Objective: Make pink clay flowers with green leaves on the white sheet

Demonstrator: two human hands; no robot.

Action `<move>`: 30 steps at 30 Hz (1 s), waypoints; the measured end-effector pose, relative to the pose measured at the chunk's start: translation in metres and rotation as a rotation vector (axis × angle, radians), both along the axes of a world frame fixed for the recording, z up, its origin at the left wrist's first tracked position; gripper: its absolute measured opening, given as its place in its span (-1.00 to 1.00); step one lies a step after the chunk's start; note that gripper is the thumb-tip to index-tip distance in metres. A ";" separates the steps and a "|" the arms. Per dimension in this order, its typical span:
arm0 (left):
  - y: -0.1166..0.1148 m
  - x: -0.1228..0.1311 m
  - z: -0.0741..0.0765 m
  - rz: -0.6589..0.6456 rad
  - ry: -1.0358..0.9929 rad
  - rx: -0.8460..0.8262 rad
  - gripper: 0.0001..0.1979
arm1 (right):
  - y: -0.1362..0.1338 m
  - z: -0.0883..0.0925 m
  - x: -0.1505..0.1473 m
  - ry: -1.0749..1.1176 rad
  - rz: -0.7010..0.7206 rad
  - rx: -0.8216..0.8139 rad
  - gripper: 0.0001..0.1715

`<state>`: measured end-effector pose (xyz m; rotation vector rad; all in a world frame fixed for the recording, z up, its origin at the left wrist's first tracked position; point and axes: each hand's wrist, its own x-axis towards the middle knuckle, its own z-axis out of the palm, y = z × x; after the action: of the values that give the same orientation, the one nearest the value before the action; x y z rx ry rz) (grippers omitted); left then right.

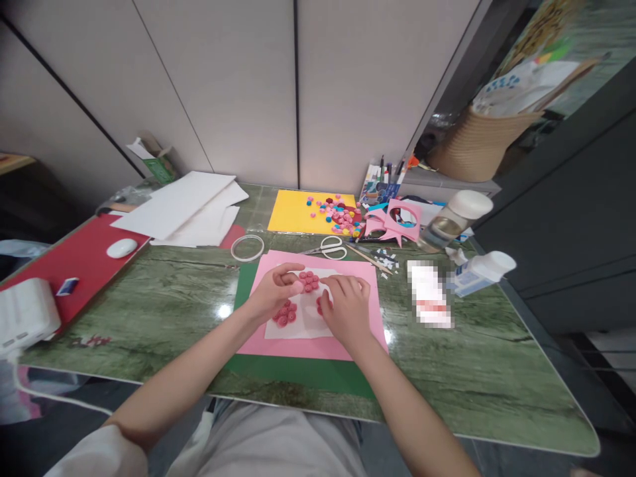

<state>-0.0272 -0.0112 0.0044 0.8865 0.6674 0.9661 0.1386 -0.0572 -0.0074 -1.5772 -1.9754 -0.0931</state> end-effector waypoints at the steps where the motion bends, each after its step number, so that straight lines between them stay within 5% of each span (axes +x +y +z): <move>1: 0.001 0.000 0.000 -0.013 -0.005 0.001 -0.60 | 0.000 0.000 0.000 -0.001 0.001 -0.004 -0.78; 15: 0.006 0.002 -0.006 0.017 -0.099 -0.046 -0.84 | 0.000 0.000 0.000 -0.020 0.008 -0.033 -0.80; 23: 0.011 -0.001 -0.014 -0.007 -0.035 -0.005 -0.50 | -0.001 0.000 -0.001 -0.023 0.012 -0.046 -0.80; 30: 0.009 -0.003 -0.011 -0.068 -0.048 0.032 -0.48 | -0.001 0.000 -0.001 -0.030 0.020 -0.046 -0.80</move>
<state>-0.0306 -0.0019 -0.0067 0.9057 0.5783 0.9363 0.1378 -0.0582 -0.0077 -1.5932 -2.0298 -0.0641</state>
